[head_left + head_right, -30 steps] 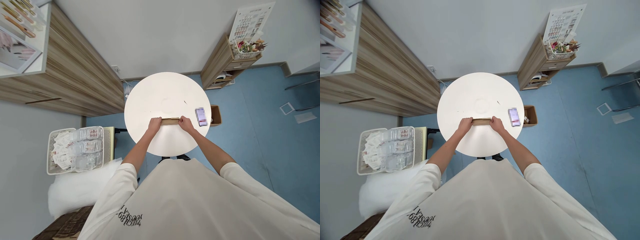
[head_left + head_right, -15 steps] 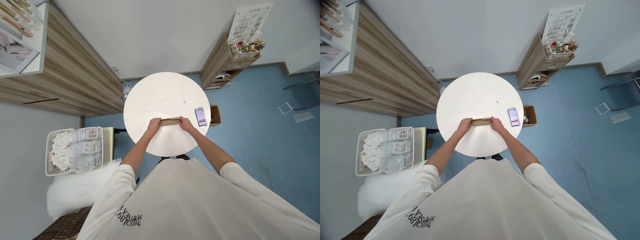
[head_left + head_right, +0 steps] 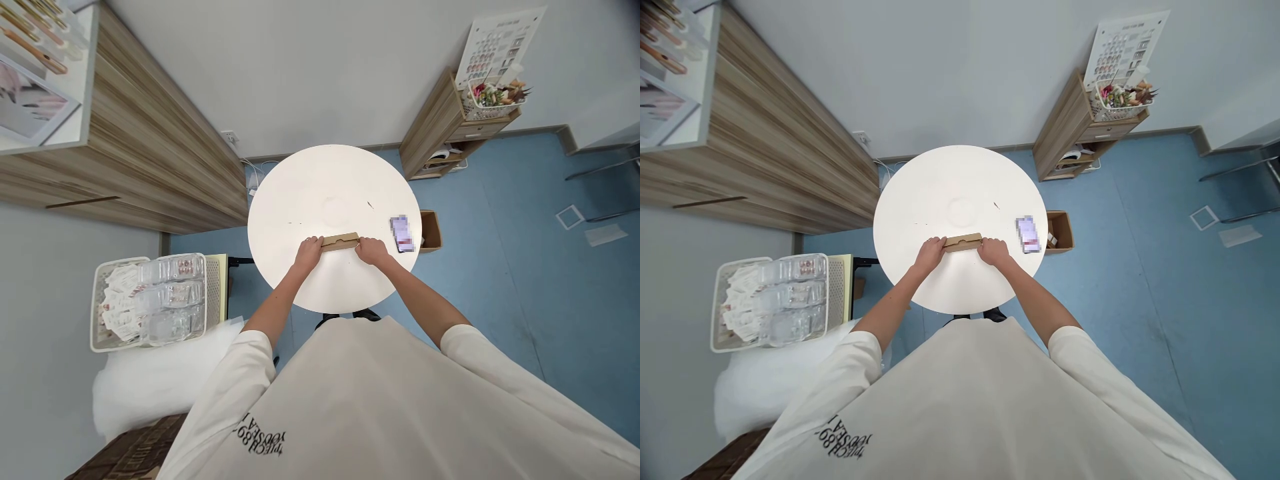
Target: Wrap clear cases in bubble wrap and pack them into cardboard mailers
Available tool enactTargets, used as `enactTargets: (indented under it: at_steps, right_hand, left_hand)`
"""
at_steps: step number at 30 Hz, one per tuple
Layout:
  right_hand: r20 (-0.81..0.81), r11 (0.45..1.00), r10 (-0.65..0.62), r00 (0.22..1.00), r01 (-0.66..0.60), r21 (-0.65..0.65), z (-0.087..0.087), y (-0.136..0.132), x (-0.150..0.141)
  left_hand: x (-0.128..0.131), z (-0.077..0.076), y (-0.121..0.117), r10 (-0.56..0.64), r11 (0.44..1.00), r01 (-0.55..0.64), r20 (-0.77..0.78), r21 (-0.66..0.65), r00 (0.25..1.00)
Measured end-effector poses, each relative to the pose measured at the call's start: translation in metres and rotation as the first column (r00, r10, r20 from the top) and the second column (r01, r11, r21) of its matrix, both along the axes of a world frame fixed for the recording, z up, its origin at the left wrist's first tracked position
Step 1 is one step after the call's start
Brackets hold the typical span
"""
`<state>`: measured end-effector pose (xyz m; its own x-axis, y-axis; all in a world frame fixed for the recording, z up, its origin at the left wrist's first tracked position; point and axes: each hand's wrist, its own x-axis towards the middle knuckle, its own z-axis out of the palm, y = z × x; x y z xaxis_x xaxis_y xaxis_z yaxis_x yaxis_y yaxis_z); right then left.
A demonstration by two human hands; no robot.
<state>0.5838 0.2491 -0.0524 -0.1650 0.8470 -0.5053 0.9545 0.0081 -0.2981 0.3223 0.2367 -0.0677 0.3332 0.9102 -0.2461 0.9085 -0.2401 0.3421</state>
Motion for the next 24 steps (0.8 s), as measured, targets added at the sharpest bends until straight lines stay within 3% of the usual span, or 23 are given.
enactTargets:
  at_steps: [4, 8, 12, 24]
  right_hand:
    - [-0.238, 0.97, -0.219, 0.946, 0.237, 0.049, 0.0017, -0.0001, 0.003]
    - [-0.389, 0.964, -0.17, 0.905, 0.235, 0.124, 0.0003, 0.0015, 0.003]
    - [-0.357, 0.97, -0.086, 0.93, 0.16, 0.181, -0.0026, 0.0061, 0.0009]
    - [-0.252, 0.964, -0.087, 0.964, 0.145, 0.222, -0.0074, 0.0087, -0.004]
  left_hand:
    - [-0.0012, -0.0007, -0.0011, 0.016, 1.0, -0.016, 0.026, -0.008, 1.0]
    - [-0.0013, 0.0012, -0.0005, 0.016, 1.0, -0.015, 0.032, -0.018, 0.999]
    - [-0.001, 0.003, 0.0012, 0.012, 1.0, -0.011, 0.041, -0.028, 0.999]
    - [-0.0001, 0.0025, 0.002, 0.041, 0.998, -0.038, 0.079, -0.045, 0.996]
